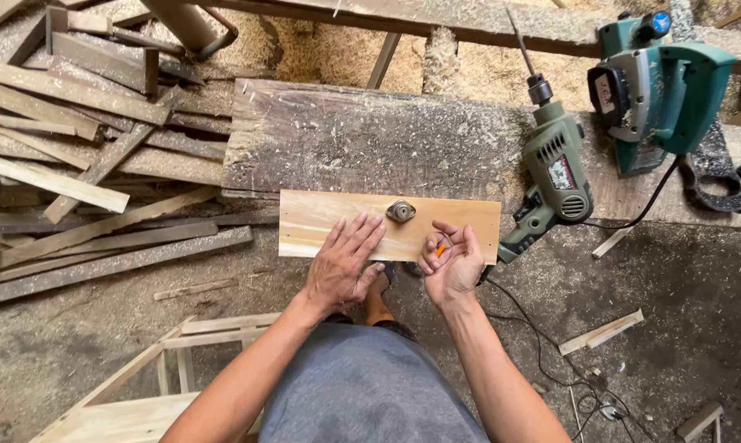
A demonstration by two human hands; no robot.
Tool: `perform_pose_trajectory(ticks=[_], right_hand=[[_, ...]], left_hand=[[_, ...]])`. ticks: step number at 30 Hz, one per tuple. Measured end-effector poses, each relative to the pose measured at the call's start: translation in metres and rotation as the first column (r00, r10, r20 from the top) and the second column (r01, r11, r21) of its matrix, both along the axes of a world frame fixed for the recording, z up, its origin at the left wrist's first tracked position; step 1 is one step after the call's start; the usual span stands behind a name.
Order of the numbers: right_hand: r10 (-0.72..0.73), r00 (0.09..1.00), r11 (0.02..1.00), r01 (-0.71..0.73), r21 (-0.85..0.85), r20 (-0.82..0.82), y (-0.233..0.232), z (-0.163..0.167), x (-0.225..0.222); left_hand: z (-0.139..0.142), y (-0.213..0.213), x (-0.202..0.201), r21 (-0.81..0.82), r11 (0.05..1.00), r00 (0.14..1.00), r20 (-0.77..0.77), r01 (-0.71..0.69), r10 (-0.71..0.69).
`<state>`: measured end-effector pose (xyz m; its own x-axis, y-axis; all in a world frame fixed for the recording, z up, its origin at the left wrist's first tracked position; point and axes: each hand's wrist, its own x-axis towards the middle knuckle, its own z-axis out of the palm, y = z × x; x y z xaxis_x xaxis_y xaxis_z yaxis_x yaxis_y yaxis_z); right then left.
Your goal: The person takes a metal hinge fitting from a toolbox, places a wooden board on the workbench, marks a hole position with a pencil, and drills holes into the board with a power drill. They then hold a wooden box and fit the metal fitting onto its edge, pressing it into place by hand.
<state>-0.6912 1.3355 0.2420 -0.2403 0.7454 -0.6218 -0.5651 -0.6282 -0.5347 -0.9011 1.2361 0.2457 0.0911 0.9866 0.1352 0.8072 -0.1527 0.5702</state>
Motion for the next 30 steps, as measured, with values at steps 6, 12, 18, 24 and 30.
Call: perform_pose_trajectory(ticks=[6,12,18,24,30], right_hand=[[0.017,0.999,1.000,-0.016,0.017,-0.033,-0.002,-0.006,0.004],[-0.034,0.999,0.999,0.034,-0.004,0.023,-0.006,-0.004,0.009],[0.133,0.953,0.991,-0.126,-0.043,0.272,-0.006,0.015,0.003],[0.351,0.874,0.932,-0.362,-0.033,0.337,-0.002,0.034,-0.018],[0.375,0.853,0.918,-0.395,-0.022,0.362,-0.003,0.038,-0.026]], left_hand=[[0.001,0.000,0.003,0.023,1.000,1.000,-0.001,0.017,-0.017],[0.001,-0.004,0.005,0.009,1.000,1.000,0.005,-0.006,0.006],[-0.004,-0.004,0.011,-0.012,1.000,0.998,-0.063,-0.027,0.027],[-0.006,0.004,0.019,-0.088,0.996,0.992,-0.122,-0.022,0.011],[0.003,0.006,0.026,-0.109,0.993,0.990,-0.136,-0.051,0.036]])
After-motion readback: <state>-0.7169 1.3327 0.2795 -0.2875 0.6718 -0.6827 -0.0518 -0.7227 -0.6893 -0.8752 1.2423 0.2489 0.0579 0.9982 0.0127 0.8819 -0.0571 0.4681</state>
